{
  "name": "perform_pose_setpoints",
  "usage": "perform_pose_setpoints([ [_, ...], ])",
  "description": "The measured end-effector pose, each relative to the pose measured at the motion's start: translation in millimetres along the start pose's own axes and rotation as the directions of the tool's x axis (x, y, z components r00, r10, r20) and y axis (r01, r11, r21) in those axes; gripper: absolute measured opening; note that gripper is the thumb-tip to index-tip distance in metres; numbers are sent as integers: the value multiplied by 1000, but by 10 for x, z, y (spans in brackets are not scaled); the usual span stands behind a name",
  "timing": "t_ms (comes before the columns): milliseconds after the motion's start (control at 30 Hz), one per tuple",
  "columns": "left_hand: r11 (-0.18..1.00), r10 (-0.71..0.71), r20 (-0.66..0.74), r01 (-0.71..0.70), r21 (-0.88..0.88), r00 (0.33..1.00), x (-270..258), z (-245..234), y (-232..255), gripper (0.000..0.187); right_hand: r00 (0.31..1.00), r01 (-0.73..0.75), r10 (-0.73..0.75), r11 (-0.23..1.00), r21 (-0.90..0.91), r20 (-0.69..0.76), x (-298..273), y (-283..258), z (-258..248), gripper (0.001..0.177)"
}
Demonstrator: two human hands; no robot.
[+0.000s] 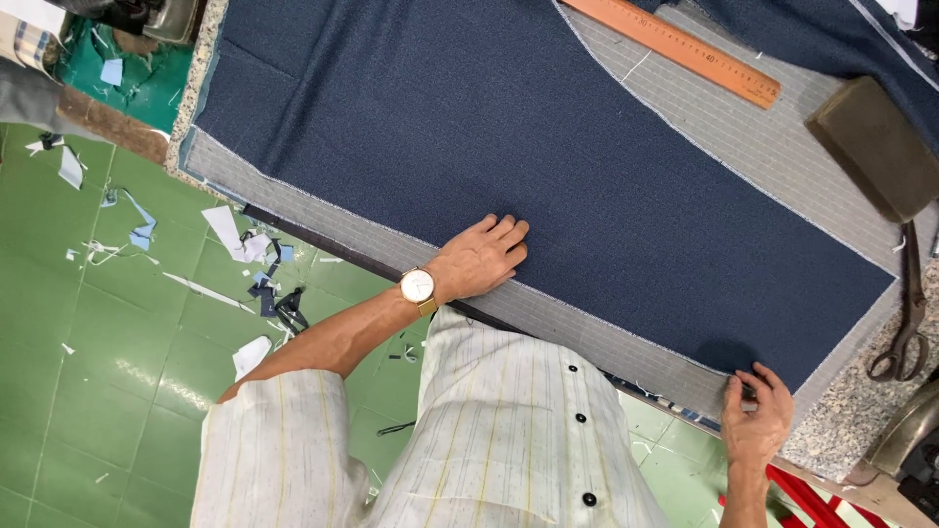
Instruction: The person irons a dark blue fabric piece on a work table, smoothing it with hands and using a steam iron. The person flips the fabric over and continues ironing the other side, then folds the piece and places it aside.
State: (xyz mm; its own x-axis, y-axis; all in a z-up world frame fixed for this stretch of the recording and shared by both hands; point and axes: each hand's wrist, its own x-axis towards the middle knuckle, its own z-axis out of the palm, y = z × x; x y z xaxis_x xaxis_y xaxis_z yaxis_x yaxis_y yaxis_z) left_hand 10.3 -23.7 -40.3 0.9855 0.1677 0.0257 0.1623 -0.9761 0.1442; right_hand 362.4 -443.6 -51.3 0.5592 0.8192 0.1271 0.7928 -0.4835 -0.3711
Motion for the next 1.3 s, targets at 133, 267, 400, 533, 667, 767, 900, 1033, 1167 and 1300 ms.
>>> perform_pose_setpoints([
  [133, 1000, 4, 5, -4, 8, 1000, 0, 8, 1, 39, 1000, 3, -3, 1000, 14, -3, 7, 38, 11, 13],
  [267, 1000, 2, 21, -2, 14, 1000, 7, -22, 3, 46, 1000, -4, 4, 1000, 1, 22, 15, 109, 20, 14],
  [400, 1000, -2, 5, 2, -11, 1000, -8, -42, 9, 55, 992, 98, -102, 994, -52, -79, 105, -28, -8, 11],
  [533, 1000, -17, 6, 17, 26, 1000, 4, -79, 40, 55, 990, 79, -84, 996, -45, -110, 103, 31, 18, 9],
  [667, 998, -30, 3, 30, 61, 1000, 10, -68, 66, 49, 983, 143, -149, 988, -64, -104, 132, 41, -1, 11],
  [767, 998, -37, 23, 36, 44, 999, 6, 16, 67, 47, 988, 129, -139, 984, -125, -73, 189, -91, -40, 22],
  [900, 997, -29, 13, 28, 68, 999, 4, 23, 62, 46, 988, 136, -145, 981, -139, -56, 214, -129, -38, 30],
  [1033, 998, -29, -8, 29, 51, 1000, -5, 25, 63, 46, 986, 147, -155, 981, -124, -57, 167, -1, 25, 12],
  [1167, 998, -26, -34, 28, 50, 999, -10, 5, 60, 46, 983, 166, -173, 981, -97, -66, 161, 73, 40, 9],
  [1300, 999, -26, -16, 27, 45, 1000, -10, -35, 56, 48, 980, 177, -183, 981, -86, -73, 188, 38, 9, 8],
])
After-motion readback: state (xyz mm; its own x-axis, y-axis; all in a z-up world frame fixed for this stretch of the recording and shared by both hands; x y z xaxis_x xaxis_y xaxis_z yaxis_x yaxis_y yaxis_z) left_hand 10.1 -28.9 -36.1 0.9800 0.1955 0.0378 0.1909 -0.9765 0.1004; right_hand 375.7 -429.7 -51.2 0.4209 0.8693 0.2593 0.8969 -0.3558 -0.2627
